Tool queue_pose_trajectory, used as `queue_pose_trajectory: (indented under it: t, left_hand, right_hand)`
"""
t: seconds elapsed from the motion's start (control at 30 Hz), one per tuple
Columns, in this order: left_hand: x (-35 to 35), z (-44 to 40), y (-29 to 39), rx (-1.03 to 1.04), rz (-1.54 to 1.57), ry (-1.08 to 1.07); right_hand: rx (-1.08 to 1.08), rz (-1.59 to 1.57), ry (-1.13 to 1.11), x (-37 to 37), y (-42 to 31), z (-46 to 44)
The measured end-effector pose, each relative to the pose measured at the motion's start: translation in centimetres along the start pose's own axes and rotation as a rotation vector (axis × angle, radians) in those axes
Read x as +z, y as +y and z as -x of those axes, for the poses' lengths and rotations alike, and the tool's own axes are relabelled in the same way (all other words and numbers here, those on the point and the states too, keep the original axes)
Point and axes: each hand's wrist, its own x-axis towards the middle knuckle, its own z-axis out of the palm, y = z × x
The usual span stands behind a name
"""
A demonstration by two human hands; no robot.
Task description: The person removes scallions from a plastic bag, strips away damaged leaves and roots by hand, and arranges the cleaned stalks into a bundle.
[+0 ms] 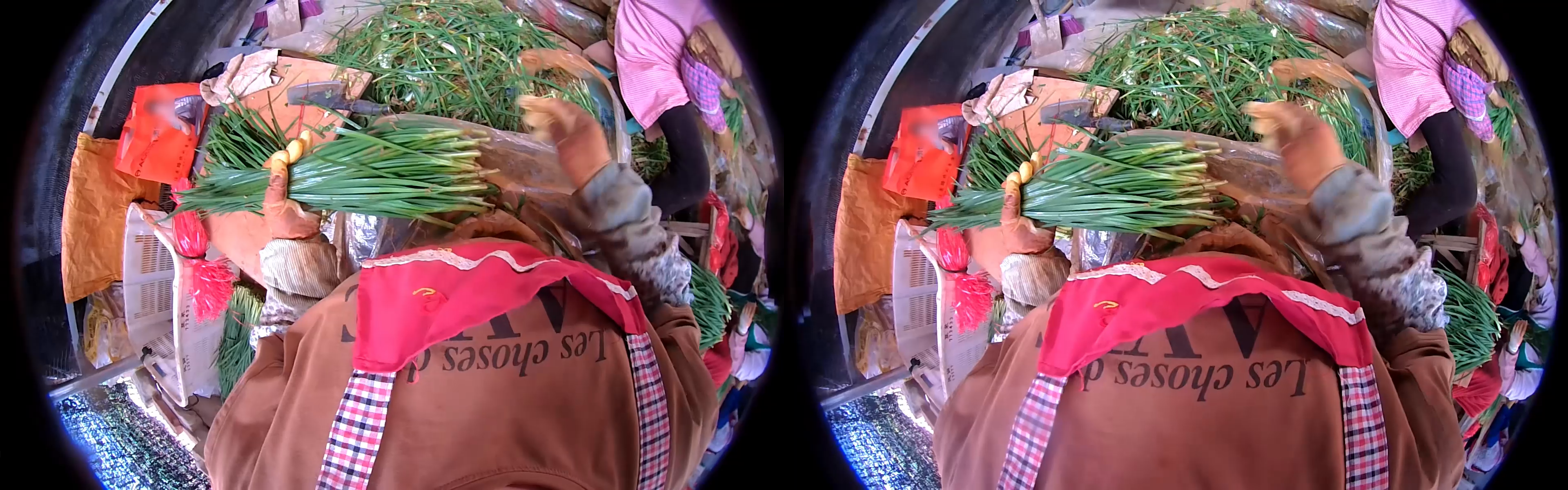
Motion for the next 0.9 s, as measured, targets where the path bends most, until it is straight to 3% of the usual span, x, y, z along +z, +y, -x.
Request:
queue_pose_trajectory:
  t: [0.03, 0.07, 0.1, 0.13, 0.2, 0.3, 0.4, 0.43, 0.57, 0.67, 0.77, 0.9]
  left_hand:
    - [0.7, 0.0, 0.2, -0.023, -0.012, -0.010]
    - [1.3, 0.1, 0.4, -0.014, 0.003, -0.047]
    - [1.9, 0.2, 0.4, -0.005, 0.016, -0.083]
    - [2.4, 0.3, 0.5, 0.003, 0.029, -0.117]
    - [3.2, 0.6, 1.1, 0.017, -0.014, -0.166]
    - [3.6, 1.2, 1.9, 0.030, -0.068, -0.168]
    - [3.0, 1.3, 2.3, 0.068, -0.086, -0.208]
    - [3.1, 1.3, 2.3, 0.072, -0.093, -0.213]
    - [4.3, 1.5, 2.6, 0.019, -0.100, -0.283]
    - [4.7, 1.4, 2.4, 0.020, -0.150, -0.374]
    - [5.3, 1.9, 2.6, 0.008, -0.154, -0.404]
    - [5.0, 2.1, 3.0, 0.017, -0.182, -0.470]
  right_hand:
    - [-0.122, -0.041, 0.002, 1.9, -0.9, 0.3]
    - [-0.381, 0.382, -0.079, 3.1, -3.0, 0.2]
    - [-0.335, 0.341, -0.208, 4.6, -4.0, 0.3]
    - [-0.175, 0.496, -0.271, 6.0, -5.7, 0.3]
    - [-0.215, 0.468, -0.389, 7.6, -5.5, -0.4]
    - [-0.251, 0.125, -0.311, 7.2, -4.5, 0.8]
    - [-0.030, 0.149, -0.156, 5.2, -3.3, 0.9]
    - [0.590, -0.316, -0.039, 4.1, -3.8, 1.2]
    - [0.002, 0.118, -0.408, 4.1, -4.3, 2.0]
    - [-0.078, 0.370, -0.679, 7.1, -5.1, 1.5]
    - [0.010, 0.076, -0.482, 6.8, -5.0, 2.4]
    - [0.380, -0.576, -0.246, 3.0, -0.3, 2.6]
